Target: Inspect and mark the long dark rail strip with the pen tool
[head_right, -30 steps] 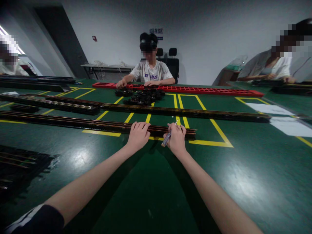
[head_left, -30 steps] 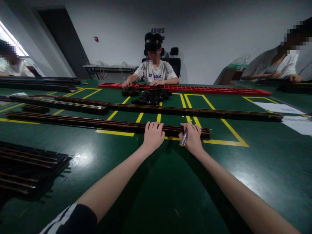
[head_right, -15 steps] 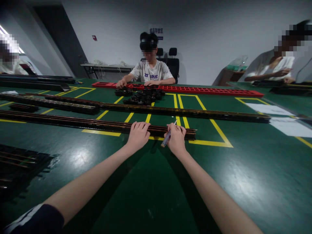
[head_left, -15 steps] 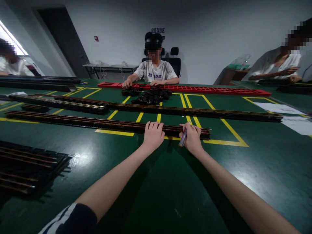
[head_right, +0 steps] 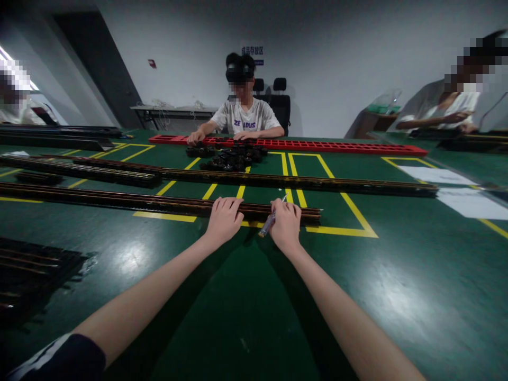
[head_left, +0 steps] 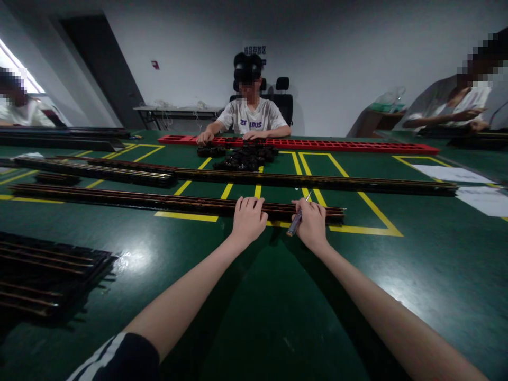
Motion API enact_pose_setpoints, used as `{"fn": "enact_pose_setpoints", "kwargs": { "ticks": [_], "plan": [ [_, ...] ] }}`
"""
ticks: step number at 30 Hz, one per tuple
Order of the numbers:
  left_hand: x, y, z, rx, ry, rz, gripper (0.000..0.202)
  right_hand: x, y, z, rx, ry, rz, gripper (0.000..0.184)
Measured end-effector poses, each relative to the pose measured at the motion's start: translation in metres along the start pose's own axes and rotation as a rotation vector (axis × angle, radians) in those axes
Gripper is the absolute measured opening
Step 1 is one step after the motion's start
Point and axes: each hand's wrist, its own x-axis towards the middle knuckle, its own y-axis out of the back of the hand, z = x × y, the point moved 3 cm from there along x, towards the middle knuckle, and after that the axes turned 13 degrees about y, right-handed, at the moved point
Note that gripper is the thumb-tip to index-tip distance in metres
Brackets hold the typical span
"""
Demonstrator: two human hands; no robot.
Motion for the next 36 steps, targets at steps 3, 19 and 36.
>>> {"fn": "enact_pose_setpoints", "kwargs": {
  "ticks": [3, 19, 36],
  "plan": [
    [0.0, -0.001, -0.001, -0.006, -0.002, -0.003, 0.038, -0.001, 0.001, 0.002, -0.021, -0.019, 0.018, 0.025],
    [-0.001, -0.003, -0.002, 0.011, -0.013, -0.013, 0.036, -0.004, -0.001, 0.001, 0.028, 0.036, -0.011, 0.011],
    [-0.001, -0.002, -0.005, 0.042, 0.027, -0.015, 0.038, -0.003, 0.002, -0.002, 0.057, -0.061, -0.002, 0.023]
  ]
}}
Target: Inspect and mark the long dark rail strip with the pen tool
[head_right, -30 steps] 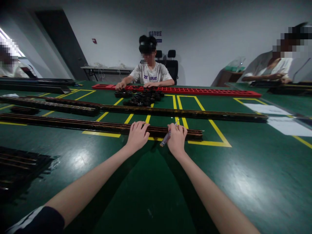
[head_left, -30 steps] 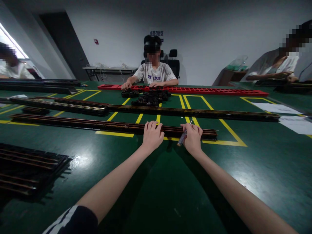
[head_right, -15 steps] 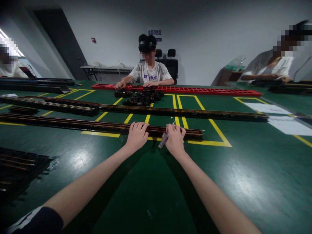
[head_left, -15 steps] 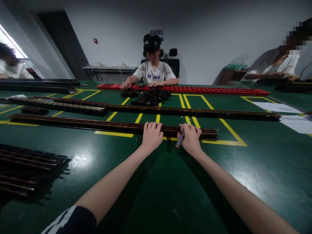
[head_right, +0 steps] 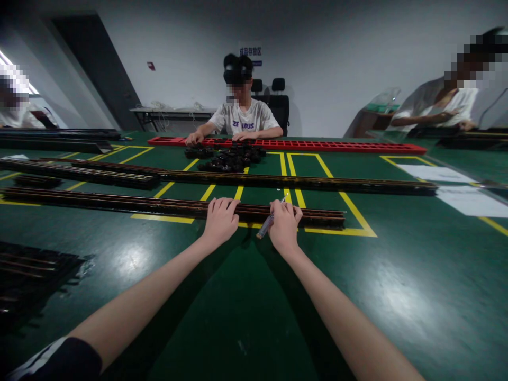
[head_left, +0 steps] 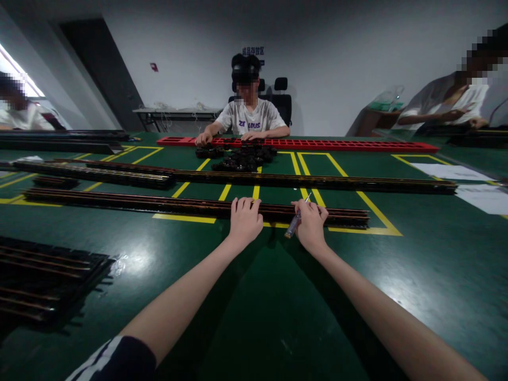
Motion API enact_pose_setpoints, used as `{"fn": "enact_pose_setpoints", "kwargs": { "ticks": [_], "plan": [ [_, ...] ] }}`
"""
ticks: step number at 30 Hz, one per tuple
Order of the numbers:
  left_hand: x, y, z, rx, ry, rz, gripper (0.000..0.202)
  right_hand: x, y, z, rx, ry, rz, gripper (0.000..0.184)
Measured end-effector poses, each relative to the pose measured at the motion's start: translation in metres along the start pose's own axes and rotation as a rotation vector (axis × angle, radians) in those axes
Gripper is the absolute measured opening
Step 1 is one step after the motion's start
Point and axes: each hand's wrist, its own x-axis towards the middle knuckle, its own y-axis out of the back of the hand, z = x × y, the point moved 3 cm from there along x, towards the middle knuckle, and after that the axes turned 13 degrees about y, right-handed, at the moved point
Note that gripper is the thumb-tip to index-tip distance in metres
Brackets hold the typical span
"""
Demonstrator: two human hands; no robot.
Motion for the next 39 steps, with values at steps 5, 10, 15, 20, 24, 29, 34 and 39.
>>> {"fn": "enact_pose_setpoints", "kwargs": {
  "ticks": [5, 10, 15, 20, 24, 29, 34, 39],
  "plan": [
    [-0.0001, 0.001, 0.0011, -0.001, -0.004, -0.002, 0.036, -0.0006, -0.0005, 0.0067, 0.12, 0.062, -0.023, 0.021],
    [-0.0003, 0.0013, 0.002, 0.005, 0.0, 0.006, 0.036, -0.0008, -0.0055, 0.0073, 0.099, 0.119, -0.067, 0.014],
    [-0.0004, 0.0014, 0.0018, 0.003, -0.001, 0.004, 0.035, 0.0006, -0.0054, 0.0041, 0.092, 0.084, -0.027, 0.013],
    [-0.0007, 0.0005, 0.002, 0.003, -0.006, 0.021, 0.036, 0.0029, -0.0045, 0.0012, 0.091, 0.051, -0.026, 0.016],
    [-0.0017, 0.0011, 0.0034, 0.01, -0.02, 0.026, 0.037, 0.0031, -0.0034, -0.0005, 0.088, 0.034, -0.019, 0.016],
    [-0.0021, 0.0025, 0.0033, 0.017, -0.028, 0.024, 0.038, 0.0009, -0.0019, 0.0023, 0.085, 0.042, 0.003, 0.023],
    [-0.0017, 0.0009, 0.002, -0.002, -0.032, 0.002, 0.037, -0.0013, -0.0008, 0.0077, 0.076, 0.019, 0.003, 0.023],
    [-0.0015, 0.0014, 0.0035, -0.008, -0.025, -0.016, 0.037, -0.0003, 0.0014, 0.0034, 0.12, 0.057, 0.004, 0.022]
  ]
}}
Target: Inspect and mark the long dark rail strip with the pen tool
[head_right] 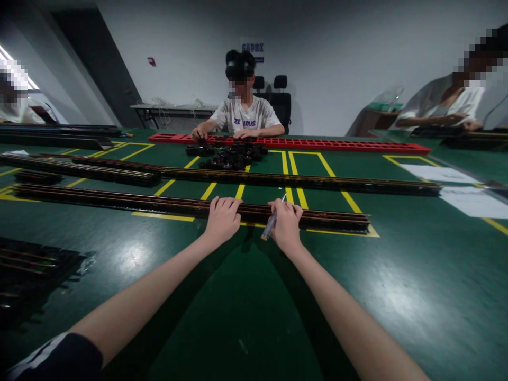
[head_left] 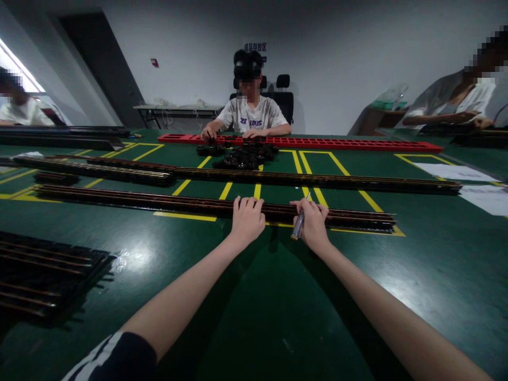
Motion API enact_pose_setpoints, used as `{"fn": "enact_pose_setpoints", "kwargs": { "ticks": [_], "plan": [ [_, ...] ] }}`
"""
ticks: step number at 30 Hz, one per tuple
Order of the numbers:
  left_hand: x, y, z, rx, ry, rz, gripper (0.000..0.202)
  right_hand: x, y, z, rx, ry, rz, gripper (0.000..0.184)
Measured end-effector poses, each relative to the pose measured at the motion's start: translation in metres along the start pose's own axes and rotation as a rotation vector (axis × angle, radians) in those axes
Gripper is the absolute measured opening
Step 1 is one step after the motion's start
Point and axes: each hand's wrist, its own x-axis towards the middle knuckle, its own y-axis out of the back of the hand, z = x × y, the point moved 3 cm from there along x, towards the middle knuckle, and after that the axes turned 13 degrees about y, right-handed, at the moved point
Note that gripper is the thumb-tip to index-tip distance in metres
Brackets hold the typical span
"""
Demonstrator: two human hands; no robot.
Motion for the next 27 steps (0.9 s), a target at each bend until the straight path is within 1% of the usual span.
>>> {"fn": "enact_pose_setpoints", "kwargs": {
  "ticks": [9, 15, 18, 21, 27],
  "plan": [
    [0.0, 0.002, 0.002, 0.016, 0.002, 0.001, 0.036, 0.001, -0.001, -0.007, -0.076, 0.058, -0.054, 0.015],
    [0.0, 0.001, 0.002, 0.022, -0.012, 0.022, 0.037, 0.003, -0.001, -0.014, -0.138, 0.099, -0.077, 0.021],
    [-0.001, 0.001, 0.002, 0.015, -0.02, 0.03, 0.038, 0.003, -0.001, -0.012, -0.16, 0.087, -0.052, 0.024],
    [0.0, 0.001, 0.002, 0.006, -0.022, 0.021, 0.038, 0.002, 0.0, -0.007, -0.159, 0.089, -0.029, 0.023],
    [0.0, 0.0, 0.001, -0.004, -0.032, 0.014, 0.037, 0.0, 0.001, -0.002, -0.101, 0.118, -0.029, 0.022]
  ]
}}
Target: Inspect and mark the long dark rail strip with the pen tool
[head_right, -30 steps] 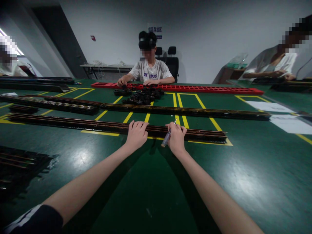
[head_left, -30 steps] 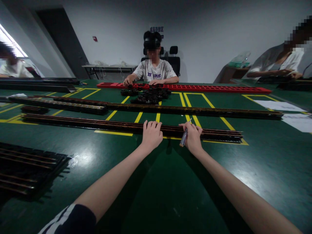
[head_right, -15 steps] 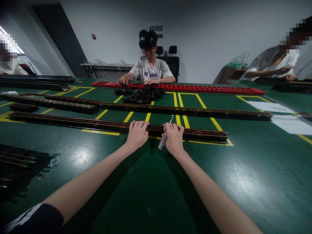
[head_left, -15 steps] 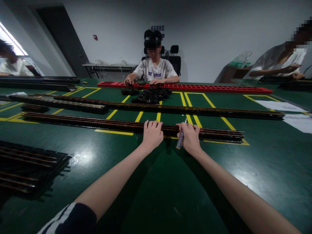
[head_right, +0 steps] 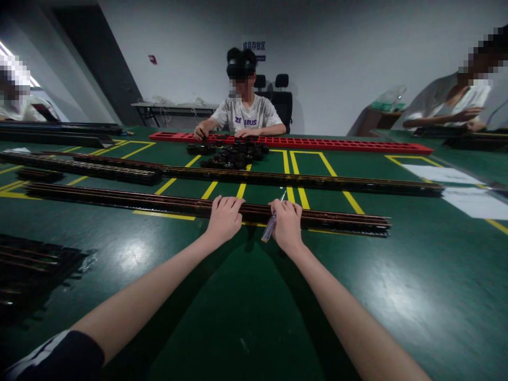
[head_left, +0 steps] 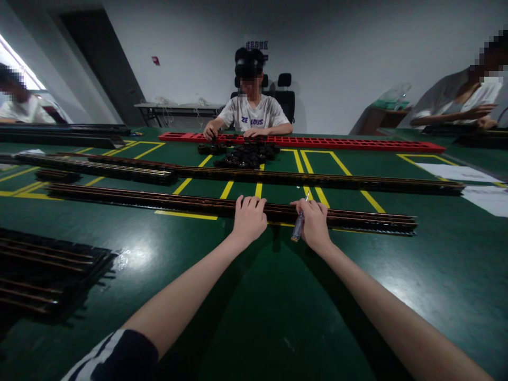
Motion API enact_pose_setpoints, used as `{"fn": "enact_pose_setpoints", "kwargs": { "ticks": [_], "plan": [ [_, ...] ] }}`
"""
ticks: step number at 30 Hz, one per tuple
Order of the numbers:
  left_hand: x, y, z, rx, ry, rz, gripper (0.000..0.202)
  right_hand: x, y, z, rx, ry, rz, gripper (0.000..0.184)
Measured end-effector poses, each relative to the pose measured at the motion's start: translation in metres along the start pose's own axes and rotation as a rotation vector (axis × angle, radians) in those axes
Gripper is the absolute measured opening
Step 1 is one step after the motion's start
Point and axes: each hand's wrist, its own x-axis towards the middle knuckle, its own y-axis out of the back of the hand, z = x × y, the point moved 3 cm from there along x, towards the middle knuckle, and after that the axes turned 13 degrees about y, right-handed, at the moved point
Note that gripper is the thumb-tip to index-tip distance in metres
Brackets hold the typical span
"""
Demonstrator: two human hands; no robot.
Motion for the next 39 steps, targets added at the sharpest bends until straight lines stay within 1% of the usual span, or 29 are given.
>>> {"fn": "enact_pose_setpoints", "kwargs": {
  "ticks": [5, 12, 18, 21, 24, 28, 33, 39],
  "plan": [
    [0.0003, -0.0021, -0.0002, 0.008, -0.004, 0.005, 0.036, 0.0015, -0.0004, -0.0042, 0.03, 0.02, -0.013, 0.02],
    [0.0002, -0.0009, 0.0004, 0.005, 0.002, 0.007, 0.035, 0.002, -0.0017, -0.0046, -0.011, 0.008, -0.033, 0.015],
    [0.0002, -0.0003, 0.0009, 0.001, 0.008, 0.01, 0.036, 0.0037, -0.0029, -0.0081, -0.051, -0.01, -0.034, 0.016],
    [0.0005, 0.0003, 0.0006, 0.001, 0.019, 0.007, 0.037, 0.0039, -0.0025, -0.0094, -0.07, 0.006, -0.024, 0.02],
    [0.0005, 0.0006, 0.0002, -0.011, 0.014, -0.002, 0.037, 0.0026, -0.0011, -0.0068, -0.064, -0.009, -0.002, 0.023],
    [0.0001, 0.0011, -0.0001, -0.024, 0.002, -0.011, 0.036, 0.0003, 0.0012, -0.002, -0.053, -0.046, 0.017, 0.022],
    [-0.0003, 0.0013, 0.0003, -0.024, 0.002, -0.016, 0.035, 0.0006, 0.0021, -0.0039, -0.031, -0.014, 0.012, 0.022],
    [-0.0002, 0.0015, 0.0007, -0.032, -0.005, -0.011, 0.035, 0.0023, 0.0016, -0.0066, -0.014, 0.005, -0.003, 0.016]
  ]
}}
